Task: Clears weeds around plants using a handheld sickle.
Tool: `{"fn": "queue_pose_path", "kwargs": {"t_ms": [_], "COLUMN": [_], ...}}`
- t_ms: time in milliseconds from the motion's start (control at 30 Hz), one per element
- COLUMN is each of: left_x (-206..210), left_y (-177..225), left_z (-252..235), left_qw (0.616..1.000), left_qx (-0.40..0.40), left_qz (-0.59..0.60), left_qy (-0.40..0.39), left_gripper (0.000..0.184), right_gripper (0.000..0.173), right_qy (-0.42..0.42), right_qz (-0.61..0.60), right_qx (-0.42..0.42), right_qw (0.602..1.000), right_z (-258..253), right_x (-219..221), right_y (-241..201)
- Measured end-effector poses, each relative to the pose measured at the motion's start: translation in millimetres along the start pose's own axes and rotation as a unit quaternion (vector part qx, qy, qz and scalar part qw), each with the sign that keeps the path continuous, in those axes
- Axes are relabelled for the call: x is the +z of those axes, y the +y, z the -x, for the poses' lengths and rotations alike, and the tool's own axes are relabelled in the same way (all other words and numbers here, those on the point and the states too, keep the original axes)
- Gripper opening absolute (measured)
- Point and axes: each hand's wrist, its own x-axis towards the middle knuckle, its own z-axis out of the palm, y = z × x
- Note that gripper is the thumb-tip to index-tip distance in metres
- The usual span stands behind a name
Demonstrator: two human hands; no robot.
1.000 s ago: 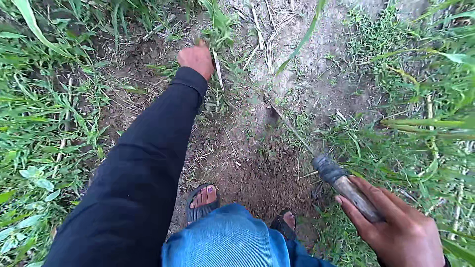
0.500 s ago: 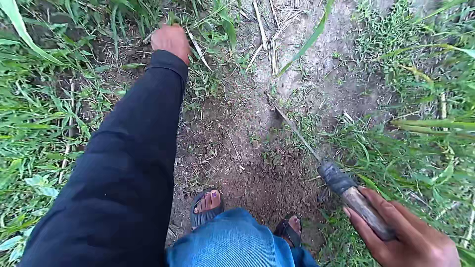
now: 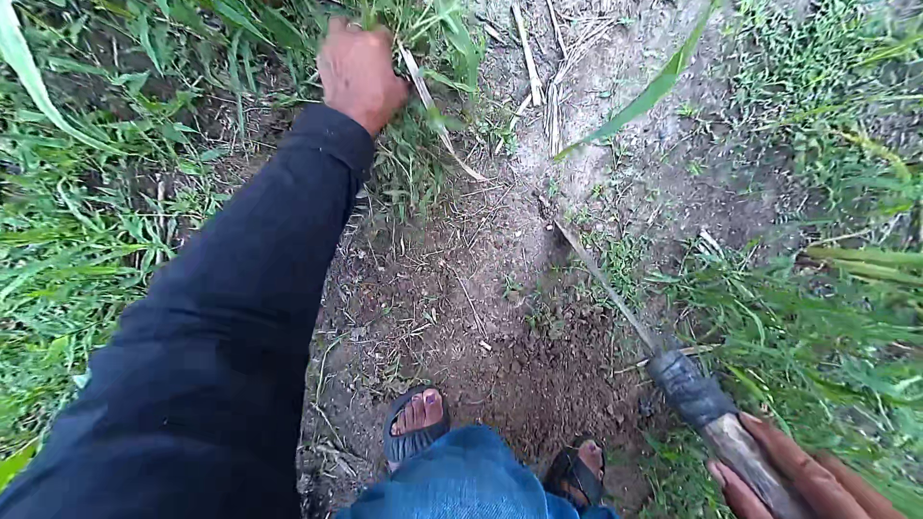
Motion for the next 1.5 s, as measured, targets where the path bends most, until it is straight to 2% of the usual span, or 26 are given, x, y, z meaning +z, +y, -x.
{"fn": "queue_pose_path", "kwargs": {"t_ms": [67, 100, 167, 233, 333, 433, 667, 767, 833, 933, 1033, 1100, 1200, 1267, 1333, 1433, 1500], "left_x": [4.8, 6.3, 9.0, 13.5, 15.1, 3.8, -23.8, -15.0, -1.4, -8.8, 0.2, 2.3, 0.6, 0.1, -3.5, -2.7, 0.4], "left_y": [-25.7, -39.2, -63.9, -85.5, -97.4, -80.0, -70.6, -72.2, -80.8, -70.2, -82.1, -84.0, -73.7, -58.1, -34.7, -4.8, 1.7], "left_z": [-30.5, -38.3, -40.3, -38.7, -34.7, -28.8, -14.9, -10.5, -13.6, -11.4, -13.5, -0.2, 52.0, 93.4, 135.0, 183.3, 186.3], "left_qw": [1.000, 0.998, 0.994, 0.987, 0.978, 0.971, 0.975, 0.977, 0.986, 0.975, 0.982, 0.982, 0.982, 0.986, 0.978, 0.938, 0.947], "left_qx": [-0.015, -0.035, -0.091, -0.154, -0.201, -0.219, -0.181, -0.174, -0.137, -0.164, -0.143, -0.145, -0.150, -0.109, -0.041, 0.107, 0.127], "left_qz": [-0.026, -0.041, -0.044, -0.025, -0.027, -0.046, -0.054, -0.073, -0.086, -0.100, -0.096, -0.078, -0.043, -0.042, -0.055, -0.046, -0.022], "left_qy": [-0.003, -0.015, -0.031, -0.026, -0.048, -0.086, -0.117, -0.103, -0.045, -0.114, -0.080, -0.089, -0.106, -0.122, -0.199, -0.325, -0.295], "left_gripper": [0.048, 0.055, 0.074, 0.083, 0.073, 0.059, 0.049, 0.049, 0.040, 0.036, 0.034, 0.036, 0.045, 0.041, 0.035, 0.024, 0.025], "right_gripper": [0.051, 0.050, 0.050, 0.050, 0.050, 0.051, 0.051, 0.051, 0.051, 0.051, 0.052, 0.053, 0.053, 0.053, 0.053, 0.052, 0.053], "right_qy": [-0.001, -0.005, -0.009, -0.012, -0.017, -0.020, -0.001, 0.006, 0.013, 0.023, 0.024, 0.022, 0.014, 0.010, 0.007, 0.001, 0.001], "right_qz": [-0.009, -0.012, -0.014, -0.011, -0.008, -0.007, -0.004, 0.005, 0.011, 0.011, 0.010, 0.014, 0.014, 0.009, 0.001, -0.006, -0.006], "right_qx": [0.000, 0.002, 0.007, 0.007, 0.005, 0.002, -0.002, -0.005, -0.006, -0.006, -0.002, -0.003, -0.011, -0.015, -0.018, -0.019, -0.020], "right_qw": [1.000, 1.000, 1.000, 1.000, 1.000, 1.000, 1.000, 1.000, 1.000, 1.000, 1.000, 1.000, 1.000, 1.000, 1.000, 1.000, 1.000], "right_z": [-4.7, -6.8, -9.9, -12.5, -14.1, -12.4, -8.1, -5.8, -5.7, -5.1, -5.2, -3.4, -4.2, -5.5, -5.6, -6.9, -9.2], "right_x": [-4.8, -7.5, -11.6, -13.9, -15.4, -14.6, -9.9, -7.6, -5.8, -3.4, -1.6, -0.5, -1.5, -2.2, -1.8, -2.7, -3.7], "right_y": [-1.1, -1.5, -2.2, -3.7, -6.2, -6.9, -11.3, -13.6, -14.7, -15.5, -14.1, -14.3, -17.0, -13.6, -6.0, 1.5, 2.6]}}
